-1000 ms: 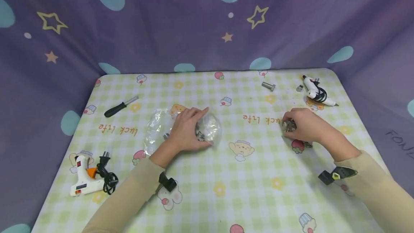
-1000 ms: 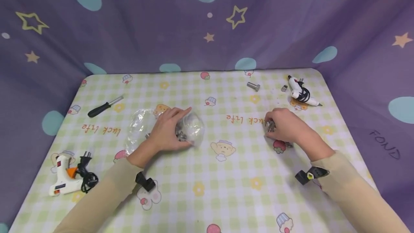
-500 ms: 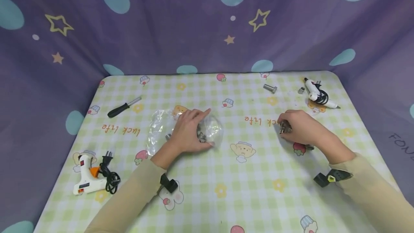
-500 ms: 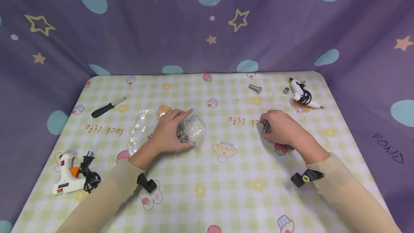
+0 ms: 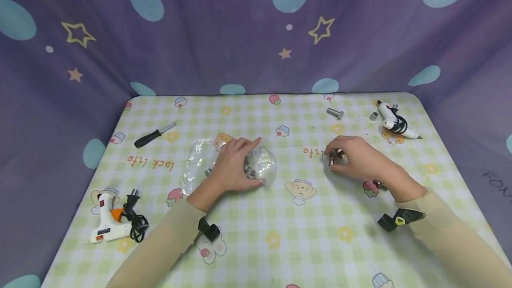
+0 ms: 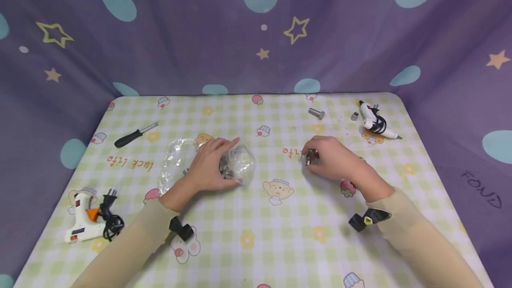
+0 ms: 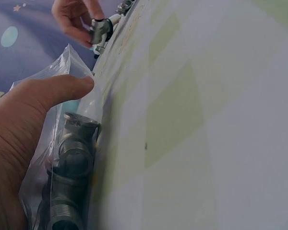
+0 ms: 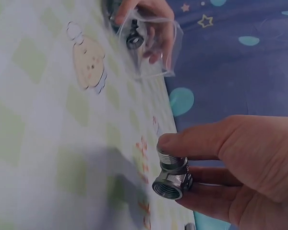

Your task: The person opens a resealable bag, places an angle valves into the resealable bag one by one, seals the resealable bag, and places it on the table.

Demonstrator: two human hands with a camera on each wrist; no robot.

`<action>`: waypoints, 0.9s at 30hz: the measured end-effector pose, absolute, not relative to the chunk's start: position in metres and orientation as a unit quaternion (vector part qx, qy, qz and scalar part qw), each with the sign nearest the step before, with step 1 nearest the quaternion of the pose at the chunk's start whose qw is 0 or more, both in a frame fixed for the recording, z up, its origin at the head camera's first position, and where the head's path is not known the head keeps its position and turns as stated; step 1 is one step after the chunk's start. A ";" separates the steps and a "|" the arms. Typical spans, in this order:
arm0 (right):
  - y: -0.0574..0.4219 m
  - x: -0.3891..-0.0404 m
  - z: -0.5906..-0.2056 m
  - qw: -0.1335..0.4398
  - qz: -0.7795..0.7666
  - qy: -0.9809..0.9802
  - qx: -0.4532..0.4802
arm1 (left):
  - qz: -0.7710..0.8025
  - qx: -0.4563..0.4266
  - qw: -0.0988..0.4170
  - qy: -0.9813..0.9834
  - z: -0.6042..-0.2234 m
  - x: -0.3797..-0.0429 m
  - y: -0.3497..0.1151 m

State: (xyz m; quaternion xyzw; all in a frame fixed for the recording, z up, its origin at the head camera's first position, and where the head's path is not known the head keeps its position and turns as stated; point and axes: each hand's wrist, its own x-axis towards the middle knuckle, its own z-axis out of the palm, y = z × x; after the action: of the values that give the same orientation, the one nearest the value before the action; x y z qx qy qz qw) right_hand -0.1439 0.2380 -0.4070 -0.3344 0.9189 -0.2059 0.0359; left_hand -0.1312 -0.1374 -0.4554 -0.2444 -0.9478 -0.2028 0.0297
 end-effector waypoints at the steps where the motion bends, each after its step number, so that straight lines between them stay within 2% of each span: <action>1: 0.235 -0.146 -0.407 0.031 -0.213 0.916 -0.340 | -0.202 -0.244 0.030 -0.948 -0.455 -0.131 -0.138; 11: 0.196 -0.160 -0.403 0.000 -0.280 0.886 -0.369 | -0.202 -0.251 0.039 -0.946 -0.456 -0.133 -0.138; 27: 0.119 -0.167 -0.424 0.043 -0.419 0.837 -0.349 | -0.209 -0.259 0.052 -0.941 -0.461 -0.135 -0.141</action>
State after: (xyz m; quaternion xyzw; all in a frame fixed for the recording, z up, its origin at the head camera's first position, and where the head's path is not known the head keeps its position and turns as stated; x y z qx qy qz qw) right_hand -0.1671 0.1194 -0.4241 -0.3487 0.8373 -0.4189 0.0428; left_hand -0.1352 -0.1411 -0.4606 -0.2591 -0.9415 -0.2094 0.0521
